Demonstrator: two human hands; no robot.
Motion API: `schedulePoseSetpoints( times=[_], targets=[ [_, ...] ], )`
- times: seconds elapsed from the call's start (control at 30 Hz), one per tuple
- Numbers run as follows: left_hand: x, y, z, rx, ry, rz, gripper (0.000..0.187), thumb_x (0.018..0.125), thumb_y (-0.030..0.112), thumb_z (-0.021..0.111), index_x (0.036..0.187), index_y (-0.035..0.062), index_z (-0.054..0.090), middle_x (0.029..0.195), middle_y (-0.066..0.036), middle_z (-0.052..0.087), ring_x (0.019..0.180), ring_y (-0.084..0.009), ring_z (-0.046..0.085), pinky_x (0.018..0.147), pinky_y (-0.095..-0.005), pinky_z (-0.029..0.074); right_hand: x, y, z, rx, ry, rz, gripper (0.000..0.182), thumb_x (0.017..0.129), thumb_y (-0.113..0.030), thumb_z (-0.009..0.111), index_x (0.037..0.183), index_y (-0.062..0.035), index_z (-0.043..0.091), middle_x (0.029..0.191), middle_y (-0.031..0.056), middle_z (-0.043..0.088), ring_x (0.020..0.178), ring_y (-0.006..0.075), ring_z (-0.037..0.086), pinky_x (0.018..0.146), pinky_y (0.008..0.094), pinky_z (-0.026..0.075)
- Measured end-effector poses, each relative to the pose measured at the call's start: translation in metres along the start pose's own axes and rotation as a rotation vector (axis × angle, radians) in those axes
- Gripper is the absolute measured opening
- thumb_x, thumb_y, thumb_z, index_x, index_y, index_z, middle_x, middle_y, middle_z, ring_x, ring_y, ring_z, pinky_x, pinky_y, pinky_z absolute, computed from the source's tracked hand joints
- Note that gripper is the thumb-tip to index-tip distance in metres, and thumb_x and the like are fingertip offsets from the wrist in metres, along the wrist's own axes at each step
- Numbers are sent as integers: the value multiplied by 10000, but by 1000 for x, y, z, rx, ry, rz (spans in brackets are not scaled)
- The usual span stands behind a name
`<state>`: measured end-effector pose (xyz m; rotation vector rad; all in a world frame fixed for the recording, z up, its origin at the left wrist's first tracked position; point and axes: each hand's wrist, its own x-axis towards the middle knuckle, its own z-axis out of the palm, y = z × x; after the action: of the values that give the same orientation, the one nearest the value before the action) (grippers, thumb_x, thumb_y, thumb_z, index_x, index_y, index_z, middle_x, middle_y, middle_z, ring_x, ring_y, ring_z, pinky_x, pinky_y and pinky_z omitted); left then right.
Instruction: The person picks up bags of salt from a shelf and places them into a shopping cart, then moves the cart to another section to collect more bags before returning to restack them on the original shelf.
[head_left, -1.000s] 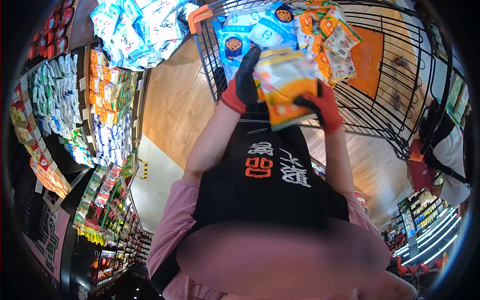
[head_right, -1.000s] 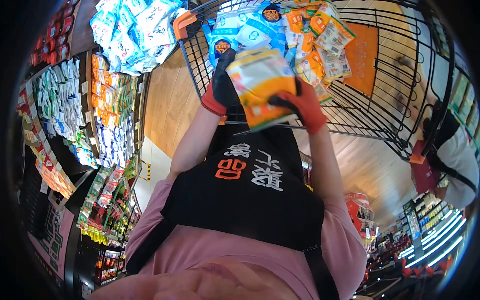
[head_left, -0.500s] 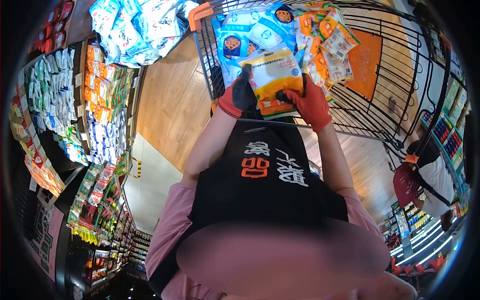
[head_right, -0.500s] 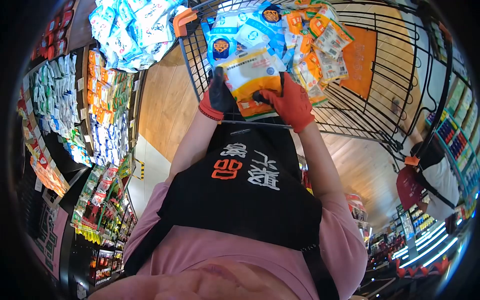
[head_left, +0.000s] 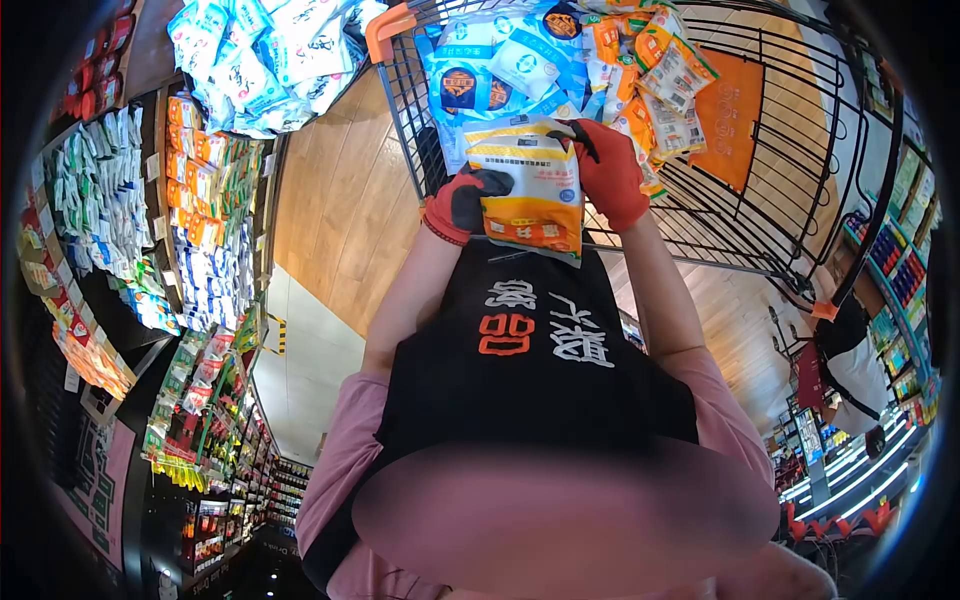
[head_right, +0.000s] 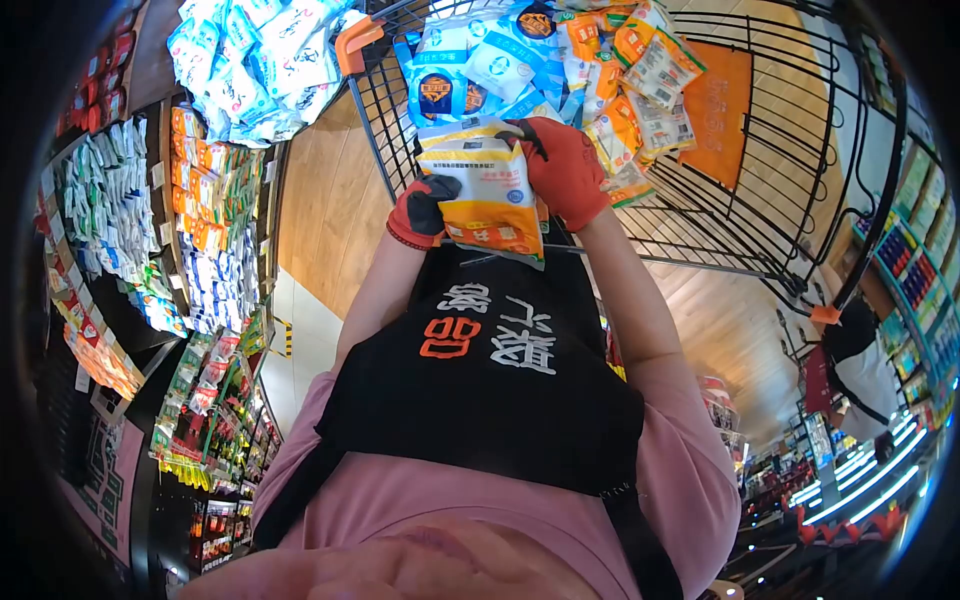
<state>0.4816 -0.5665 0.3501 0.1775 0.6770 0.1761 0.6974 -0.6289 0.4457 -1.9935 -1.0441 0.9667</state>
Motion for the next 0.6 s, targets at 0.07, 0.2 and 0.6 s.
schedulePoseSetpoints(
  times=[0.07, 0.2, 0.6],
  targets=[
    [-1, 1, 6, -45, 18, 0, 278, 740, 46, 572, 1008, -23, 562, 929, -116, 629, 865, -197, 608, 768, -294, 495, 0, 2, 2, 1, 54, 9, 165, 808, -119, 572, 932, -21, 619, 780, 166, 616, 692, 289, 598, 598, 330, 446],
    [-11, 16, 39, -128, -9, 2, 242, 757, 46, 562, 990, -19, 567, 960, -111, 617, 881, -204, 602, 787, -301, 489, 0, 11, 7, 114, 55, 180, 186, 807, -159, 593, 917, -10, 614, 734, 133, 622, 628, 212, 589, 568, 313, 431],
    [-24, 9, 35, -254, 241, 101, 304, 736, 77, 597, 1028, 2, 560, 1072, -150, 571, 1007, -278, 550, 905, -395, 437, 78, 122, -17, -247, 313, 313, 532, 757, -476, 593, 1069, -47, 552, 891, 125, 651, 863, 274, 605, 772, 362, 446]
  ],
)
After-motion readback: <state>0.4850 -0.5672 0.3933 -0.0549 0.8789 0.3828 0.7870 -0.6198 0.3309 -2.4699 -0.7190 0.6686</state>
